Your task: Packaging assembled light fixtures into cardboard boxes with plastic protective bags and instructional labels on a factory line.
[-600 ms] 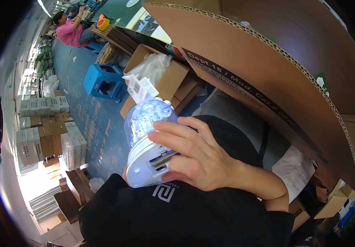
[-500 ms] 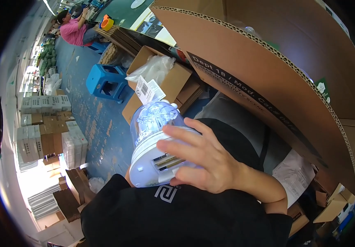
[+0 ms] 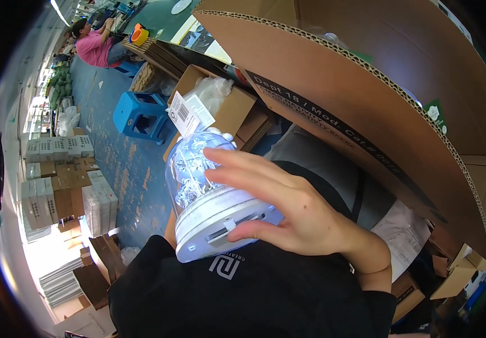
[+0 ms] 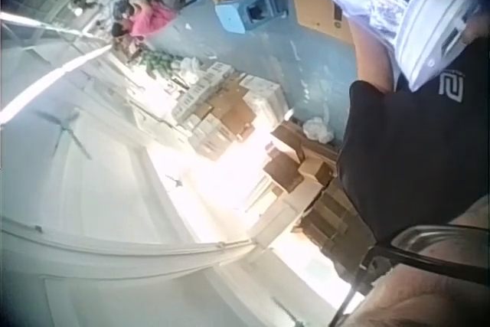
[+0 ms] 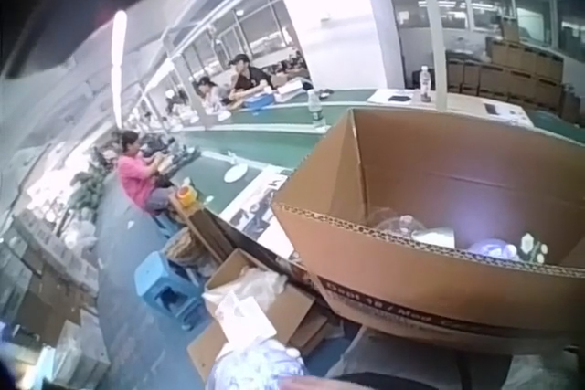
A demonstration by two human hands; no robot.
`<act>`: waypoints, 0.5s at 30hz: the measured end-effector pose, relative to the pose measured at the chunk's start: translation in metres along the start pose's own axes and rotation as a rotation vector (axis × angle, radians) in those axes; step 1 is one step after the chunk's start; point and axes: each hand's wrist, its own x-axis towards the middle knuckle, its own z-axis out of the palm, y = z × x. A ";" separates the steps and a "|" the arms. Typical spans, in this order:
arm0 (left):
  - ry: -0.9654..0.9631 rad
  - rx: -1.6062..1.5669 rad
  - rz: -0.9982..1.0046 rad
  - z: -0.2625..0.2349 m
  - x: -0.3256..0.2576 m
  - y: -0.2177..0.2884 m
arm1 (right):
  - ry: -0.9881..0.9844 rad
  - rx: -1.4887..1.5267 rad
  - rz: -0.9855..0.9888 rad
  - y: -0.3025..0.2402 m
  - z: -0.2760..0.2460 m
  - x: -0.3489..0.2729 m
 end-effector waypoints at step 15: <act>-0.055 -0.130 -0.055 -0.040 0.021 -0.014 | -0.138 -0.088 -0.030 0.020 -0.010 0.000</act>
